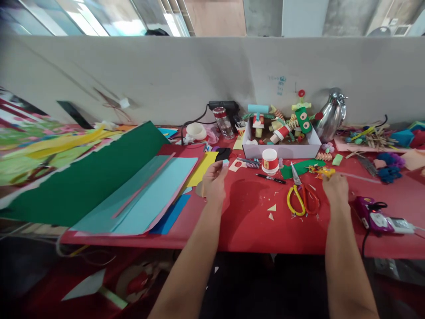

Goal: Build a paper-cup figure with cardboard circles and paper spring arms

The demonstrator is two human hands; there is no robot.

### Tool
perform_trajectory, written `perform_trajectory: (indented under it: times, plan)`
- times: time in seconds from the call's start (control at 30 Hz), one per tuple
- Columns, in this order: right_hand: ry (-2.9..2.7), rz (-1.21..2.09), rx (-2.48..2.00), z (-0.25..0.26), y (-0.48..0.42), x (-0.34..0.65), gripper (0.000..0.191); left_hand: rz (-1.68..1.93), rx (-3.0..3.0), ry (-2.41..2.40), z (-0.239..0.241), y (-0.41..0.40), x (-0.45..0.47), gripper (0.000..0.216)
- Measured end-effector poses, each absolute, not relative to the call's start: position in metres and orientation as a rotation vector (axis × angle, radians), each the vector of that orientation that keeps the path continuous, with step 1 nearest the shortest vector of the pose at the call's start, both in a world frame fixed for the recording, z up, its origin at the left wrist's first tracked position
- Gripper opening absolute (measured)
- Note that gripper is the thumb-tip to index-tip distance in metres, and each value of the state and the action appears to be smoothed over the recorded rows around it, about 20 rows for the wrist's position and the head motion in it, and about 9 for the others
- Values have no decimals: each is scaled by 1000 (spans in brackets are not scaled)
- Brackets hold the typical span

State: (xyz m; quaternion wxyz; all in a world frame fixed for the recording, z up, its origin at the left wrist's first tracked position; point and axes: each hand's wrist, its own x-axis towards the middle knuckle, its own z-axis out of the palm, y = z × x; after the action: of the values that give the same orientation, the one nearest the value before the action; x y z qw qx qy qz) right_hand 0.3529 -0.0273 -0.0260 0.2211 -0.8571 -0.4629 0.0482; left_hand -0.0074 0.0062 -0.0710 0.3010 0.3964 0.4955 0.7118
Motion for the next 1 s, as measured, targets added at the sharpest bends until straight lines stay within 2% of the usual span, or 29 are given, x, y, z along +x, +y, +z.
perform_trajectory:
  times: [0.1, 0.17, 0.27, 0.4, 0.57, 0.7, 1.0]
  plan:
    - [-1462, -56, -2104, -22, -24, 326, 30, 1729, 1236, 1376, -62, 9, 2, 22]
    - [-1643, 82, -1801, -18, -12, 301, 36, 1602, 1385, 1387, -54, 14, 11, 15]
    - [-1781, 341, -1492, -14, 11, 269, 57, 1478, 1599, 1460, -40, 25, 25, 12]
    - [-1886, 408, -1332, -13, 34, 245, 76, 1336, 1900, 1624, -26, 35, 39, 18]
    - [-1914, 397, -1334, -17, 41, 235, 66, 1219, 2049, 1771, -22, 34, 51, 26]
    - [-1884, 394, -1339, -19, 42, 232, 54, 1266, 2046, 1699, -26, 37, 53, 28]
    - [-1862, 403, -1354, -21, 43, 231, 46, 1380, 2068, 1584, -31, 38, 55, 31]
